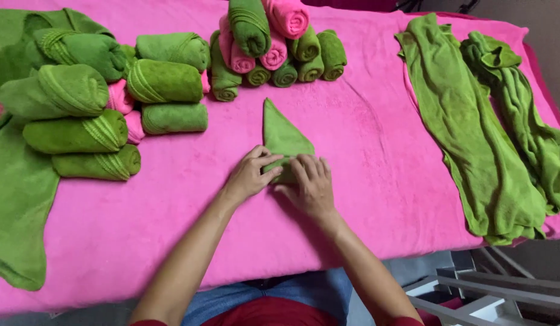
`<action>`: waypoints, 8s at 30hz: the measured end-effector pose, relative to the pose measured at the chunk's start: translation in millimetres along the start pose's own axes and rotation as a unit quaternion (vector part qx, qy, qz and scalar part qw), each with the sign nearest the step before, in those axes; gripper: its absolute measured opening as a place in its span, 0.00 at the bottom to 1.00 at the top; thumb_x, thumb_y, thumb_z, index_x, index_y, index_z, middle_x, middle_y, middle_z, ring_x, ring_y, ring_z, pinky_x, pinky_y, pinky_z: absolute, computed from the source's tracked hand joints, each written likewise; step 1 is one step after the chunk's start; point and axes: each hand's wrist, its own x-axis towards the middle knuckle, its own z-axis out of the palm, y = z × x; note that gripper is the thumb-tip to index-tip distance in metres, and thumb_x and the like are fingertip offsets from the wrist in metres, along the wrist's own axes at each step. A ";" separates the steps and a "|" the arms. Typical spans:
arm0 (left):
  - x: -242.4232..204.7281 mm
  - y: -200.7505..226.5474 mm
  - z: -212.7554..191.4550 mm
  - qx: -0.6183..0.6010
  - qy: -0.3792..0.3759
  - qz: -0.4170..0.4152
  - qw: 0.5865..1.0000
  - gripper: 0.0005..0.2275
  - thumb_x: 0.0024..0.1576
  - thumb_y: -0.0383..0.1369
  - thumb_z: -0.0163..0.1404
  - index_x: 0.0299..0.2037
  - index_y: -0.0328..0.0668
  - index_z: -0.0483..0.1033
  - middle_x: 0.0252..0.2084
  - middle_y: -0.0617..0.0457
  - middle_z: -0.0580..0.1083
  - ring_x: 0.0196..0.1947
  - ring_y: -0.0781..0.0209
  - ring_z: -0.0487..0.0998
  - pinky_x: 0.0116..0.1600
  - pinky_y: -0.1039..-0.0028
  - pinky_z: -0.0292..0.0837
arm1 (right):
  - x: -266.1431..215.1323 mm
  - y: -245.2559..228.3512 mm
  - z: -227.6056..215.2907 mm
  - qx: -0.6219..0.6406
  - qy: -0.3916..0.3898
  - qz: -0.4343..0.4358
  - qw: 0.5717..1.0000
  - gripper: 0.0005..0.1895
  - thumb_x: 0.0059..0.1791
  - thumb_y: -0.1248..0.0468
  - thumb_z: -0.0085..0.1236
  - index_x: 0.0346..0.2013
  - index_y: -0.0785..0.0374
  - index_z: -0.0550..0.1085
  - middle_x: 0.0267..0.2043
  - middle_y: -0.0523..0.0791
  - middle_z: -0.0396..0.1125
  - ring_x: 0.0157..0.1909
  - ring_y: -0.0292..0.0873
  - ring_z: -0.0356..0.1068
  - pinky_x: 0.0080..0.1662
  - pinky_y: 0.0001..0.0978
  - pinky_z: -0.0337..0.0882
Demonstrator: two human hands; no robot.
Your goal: Folding and rolling a small green towel into a decorative shape on a treatment table
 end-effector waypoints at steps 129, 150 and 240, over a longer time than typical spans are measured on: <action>-75.8 120.0 -6.1 0.222 -0.146 -0.123 0.956 0.08 0.57 0.35 0.57 0.42 0.43 0.82 0.66 0.49 0.66 0.72 0.43 0.61 0.70 0.20 0.21 | -67.1 -47.4 -20.2 0.435 0.030 0.156 0.886 0.08 0.48 0.73 0.64 0.40 0.61 0.81 0.34 0.47 0.76 0.33 0.48 0.77 0.33 0.38 0.76; -77.4 85.4 -6.3 0.072 -0.068 -0.139 0.985 0.12 0.53 0.37 0.65 0.34 0.39 0.78 0.62 0.48 0.69 0.66 0.41 0.69 0.73 0.27 0.28 | -78.3 -83.5 24.5 0.256 0.111 0.191 0.941 0.19 0.40 0.66 0.73 0.44 0.56 0.79 0.43 0.47 0.61 0.44 0.54 0.66 0.46 0.44 0.70; -10.3 102.7 -44.3 0.181 -0.220 -0.245 0.927 0.49 0.39 0.57 0.69 0.70 0.39 0.66 0.63 0.37 0.73 0.68 0.34 0.69 0.69 0.39 0.63 | -42.3 -25.6 2.7 0.472 -0.012 0.296 0.830 0.26 0.50 0.60 0.68 0.62 0.53 0.75 0.56 0.45 0.74 0.62 0.46 0.71 0.66 0.52 0.57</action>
